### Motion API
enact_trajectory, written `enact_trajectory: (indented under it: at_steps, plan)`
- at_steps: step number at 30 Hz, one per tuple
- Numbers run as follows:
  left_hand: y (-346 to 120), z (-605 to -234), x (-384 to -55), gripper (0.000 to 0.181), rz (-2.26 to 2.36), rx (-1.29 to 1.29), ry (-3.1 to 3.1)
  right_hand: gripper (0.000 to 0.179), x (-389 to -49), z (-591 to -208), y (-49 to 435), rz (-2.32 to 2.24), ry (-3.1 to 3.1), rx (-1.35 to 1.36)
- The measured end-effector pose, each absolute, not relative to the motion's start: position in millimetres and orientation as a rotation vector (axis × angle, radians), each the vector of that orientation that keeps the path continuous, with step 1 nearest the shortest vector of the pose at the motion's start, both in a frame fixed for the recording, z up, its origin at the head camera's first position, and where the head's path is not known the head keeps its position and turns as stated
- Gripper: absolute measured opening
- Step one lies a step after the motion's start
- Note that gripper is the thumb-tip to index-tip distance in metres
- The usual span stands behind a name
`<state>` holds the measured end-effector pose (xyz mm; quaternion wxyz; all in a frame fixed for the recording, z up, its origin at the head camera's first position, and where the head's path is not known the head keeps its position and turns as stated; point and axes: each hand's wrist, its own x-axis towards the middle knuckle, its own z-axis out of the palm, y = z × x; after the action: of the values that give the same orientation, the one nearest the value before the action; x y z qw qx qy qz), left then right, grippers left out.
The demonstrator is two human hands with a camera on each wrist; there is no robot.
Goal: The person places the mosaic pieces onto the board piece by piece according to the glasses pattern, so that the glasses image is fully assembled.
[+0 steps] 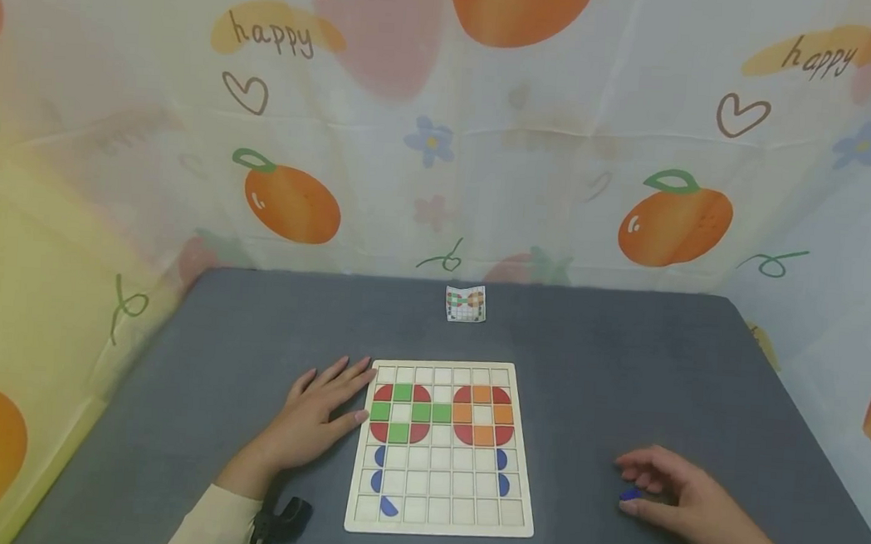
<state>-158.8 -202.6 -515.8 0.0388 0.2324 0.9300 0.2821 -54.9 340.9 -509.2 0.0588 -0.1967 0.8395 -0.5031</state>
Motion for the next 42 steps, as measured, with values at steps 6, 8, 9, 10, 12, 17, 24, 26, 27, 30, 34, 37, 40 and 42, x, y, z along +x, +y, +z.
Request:
enact_trajectory:
  at_steps: [6, 8, 9, 10, 12, 17, 24, 26, 27, 30, 34, 37, 40, 42]
  plan:
    - [-203, -515, -159, 0.069, 0.86, 0.713, 2.856, 0.026, -55, -510, 339, -1.315, 2.716, -0.702]
    - [-203, -515, -159, 0.069, 0.859, 0.716, 2.861, 0.025, -54, -510, 337, -1.288, 2.767, -0.68]
    - [-203, -516, -159, 0.069, 0.856, 0.719, 2.863, 0.024, -53, -509, 336, -1.277, 2.782, -0.675]
    - [-203, -516, -159, 0.069, 0.856, 0.72, 2.862, 0.024, -53, -509, 336, -1.268, 2.789, -0.659]
    - [-204, -516, -159, 0.069, 0.856, 0.723, 2.86, 0.024, -52, -508, 336, -1.253, 2.795, -0.648]
    - [-204, -515, -159, 0.07, 0.855, 0.722, 2.86, 0.023, -51, -506, 336, -1.22, 2.81, -0.611]
    - [-203, -514, -159, 0.07, 0.852, 0.715, 2.856, 0.026, -53, -506, 321, -1.105, 2.981, -0.576]
    - [-203, -514, -158, 0.07, 0.852, 0.713, 2.856, 0.028, -53, -506, 318, -1.081, 3.021, -0.595]
    - [-202, -514, -158, 0.069, 0.847, 0.713, 2.858, 0.028, -53, -506, 317, -1.081, 3.039, -0.624]
    - [-202, -513, -158, 0.069, 0.84, 0.71, 2.861, 0.032, -53, -506, 310, -1.103, 3.059, -0.696]
    - [-201, -511, -158, 0.069, 0.844, 0.707, 2.858, 0.034, -52, -504, 294, -1.137, 3.024, -0.755]
    - [-201, -510, -157, 0.069, 0.86, 0.72, 2.86, 0.036, -52, -503, 278, -1.134, 2.995, -0.798]
    - [-201, -510, -156, 0.068, 0.877, 0.735, 2.863, 0.036, -53, -502, 262, -1.112, 2.987, -0.894]
    - [-201, -510, -156, 0.067, 0.882, 0.742, 2.865, 0.035, -54, -501, 251, -1.096, 2.985, -0.967]
